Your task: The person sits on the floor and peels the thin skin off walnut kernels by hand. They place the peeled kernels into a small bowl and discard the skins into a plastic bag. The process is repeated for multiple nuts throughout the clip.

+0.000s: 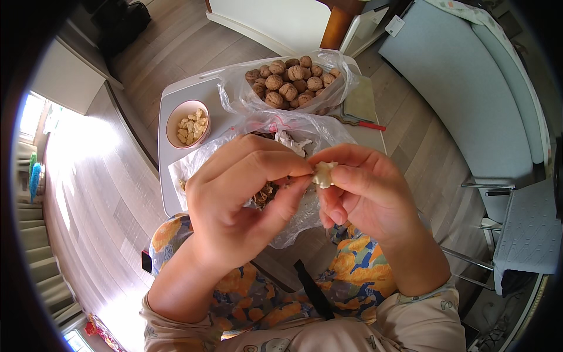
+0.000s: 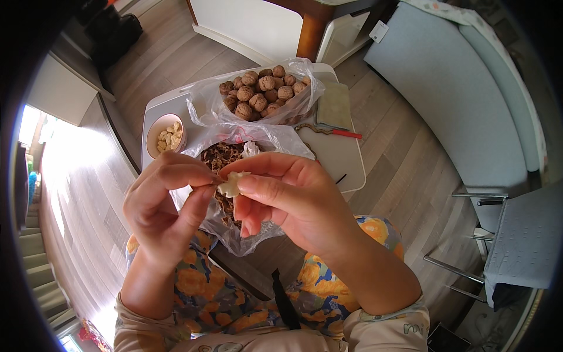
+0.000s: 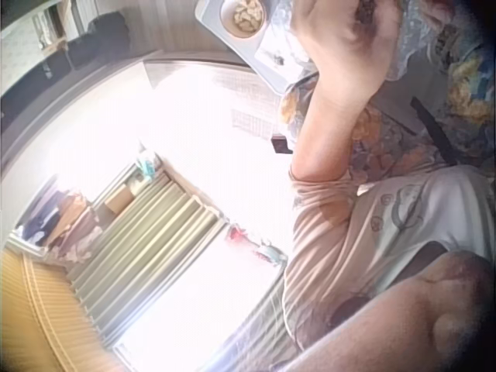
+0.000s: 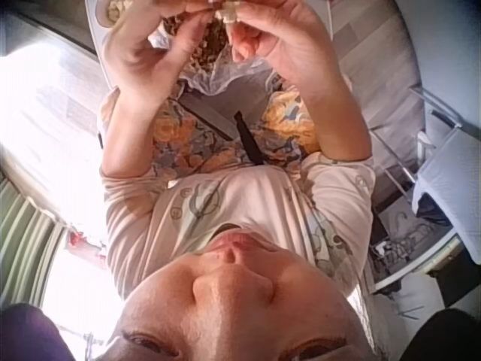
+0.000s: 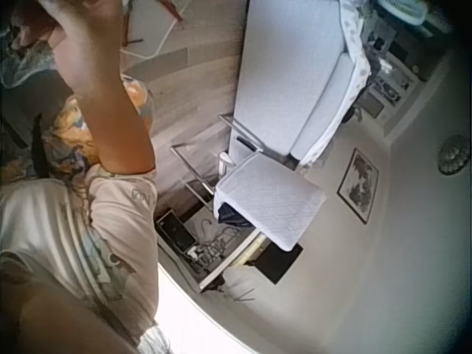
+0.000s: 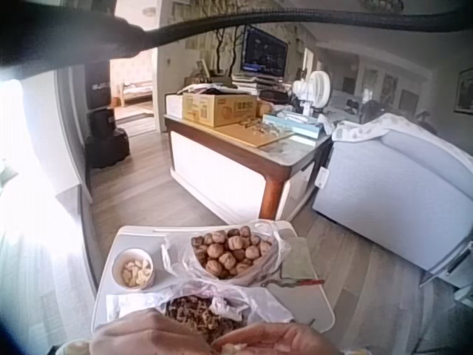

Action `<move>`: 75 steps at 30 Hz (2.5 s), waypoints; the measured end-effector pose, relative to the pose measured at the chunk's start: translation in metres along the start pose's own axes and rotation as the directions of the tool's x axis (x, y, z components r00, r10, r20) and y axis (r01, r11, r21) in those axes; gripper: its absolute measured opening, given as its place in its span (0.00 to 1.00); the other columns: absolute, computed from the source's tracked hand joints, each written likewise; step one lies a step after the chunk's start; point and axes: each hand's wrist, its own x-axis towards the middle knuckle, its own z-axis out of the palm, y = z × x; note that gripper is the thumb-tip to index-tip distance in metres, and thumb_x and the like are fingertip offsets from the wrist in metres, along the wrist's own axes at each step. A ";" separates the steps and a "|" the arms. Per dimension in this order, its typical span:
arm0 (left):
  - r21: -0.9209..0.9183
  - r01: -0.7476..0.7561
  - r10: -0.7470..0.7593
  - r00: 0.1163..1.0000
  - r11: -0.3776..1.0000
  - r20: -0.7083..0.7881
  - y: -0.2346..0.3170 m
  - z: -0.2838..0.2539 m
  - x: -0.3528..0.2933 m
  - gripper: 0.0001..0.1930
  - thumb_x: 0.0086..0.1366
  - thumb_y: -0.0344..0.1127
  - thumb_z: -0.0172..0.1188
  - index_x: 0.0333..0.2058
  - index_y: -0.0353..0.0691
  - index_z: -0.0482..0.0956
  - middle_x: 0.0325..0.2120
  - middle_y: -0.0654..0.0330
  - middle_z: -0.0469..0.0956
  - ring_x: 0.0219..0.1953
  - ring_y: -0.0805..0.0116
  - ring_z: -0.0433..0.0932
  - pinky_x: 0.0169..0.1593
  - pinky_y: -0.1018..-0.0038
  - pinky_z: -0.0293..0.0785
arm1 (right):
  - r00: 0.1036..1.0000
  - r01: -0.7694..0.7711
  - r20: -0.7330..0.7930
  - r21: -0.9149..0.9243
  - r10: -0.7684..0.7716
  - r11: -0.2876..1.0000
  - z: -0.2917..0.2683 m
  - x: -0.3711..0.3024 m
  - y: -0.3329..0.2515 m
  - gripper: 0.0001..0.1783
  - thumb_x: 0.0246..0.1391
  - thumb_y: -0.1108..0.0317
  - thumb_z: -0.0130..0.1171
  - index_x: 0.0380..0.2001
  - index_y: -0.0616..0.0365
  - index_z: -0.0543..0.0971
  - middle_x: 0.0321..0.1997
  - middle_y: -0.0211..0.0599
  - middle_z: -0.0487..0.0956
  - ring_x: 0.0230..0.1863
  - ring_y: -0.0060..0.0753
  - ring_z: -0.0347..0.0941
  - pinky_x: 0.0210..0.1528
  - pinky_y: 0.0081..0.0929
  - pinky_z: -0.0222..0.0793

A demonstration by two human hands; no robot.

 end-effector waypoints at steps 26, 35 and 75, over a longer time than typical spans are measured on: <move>-0.167 0.245 -0.236 0.969 0.955 0.069 0.006 0.000 -0.003 0.03 0.49 0.20 0.56 0.25 0.32 0.72 0.22 0.59 0.72 0.23 0.72 0.71 0.28 0.81 0.67 | 0.928 0.349 0.046 -0.451 -0.369 0.821 0.006 -0.002 0.004 0.11 0.50 0.78 0.49 0.39 0.67 0.68 0.33 0.38 0.72 0.27 0.20 0.69 0.30 0.16 0.67; -0.097 0.182 -0.181 0.983 0.978 0.022 0.008 0.003 -0.002 0.06 0.45 0.17 0.54 0.23 0.34 0.71 0.21 0.60 0.70 0.21 0.73 0.69 0.25 0.81 0.66 | 0.927 0.349 0.046 -0.467 -0.371 0.813 0.007 -0.001 0.007 0.11 0.50 0.78 0.49 0.39 0.67 0.69 0.34 0.37 0.72 0.27 0.20 0.69 0.30 0.15 0.67; -0.047 0.153 -0.153 0.988 0.987 0.006 0.007 0.000 0.000 0.05 0.48 0.21 0.56 0.25 0.32 0.71 0.24 0.58 0.71 0.25 0.71 0.69 0.30 0.80 0.65 | 0.956 0.271 0.011 -0.423 -0.295 0.865 0.017 -0.003 0.010 0.14 0.53 0.71 0.47 0.40 0.63 0.60 0.25 0.43 0.72 0.23 0.27 0.70 0.26 0.20 0.67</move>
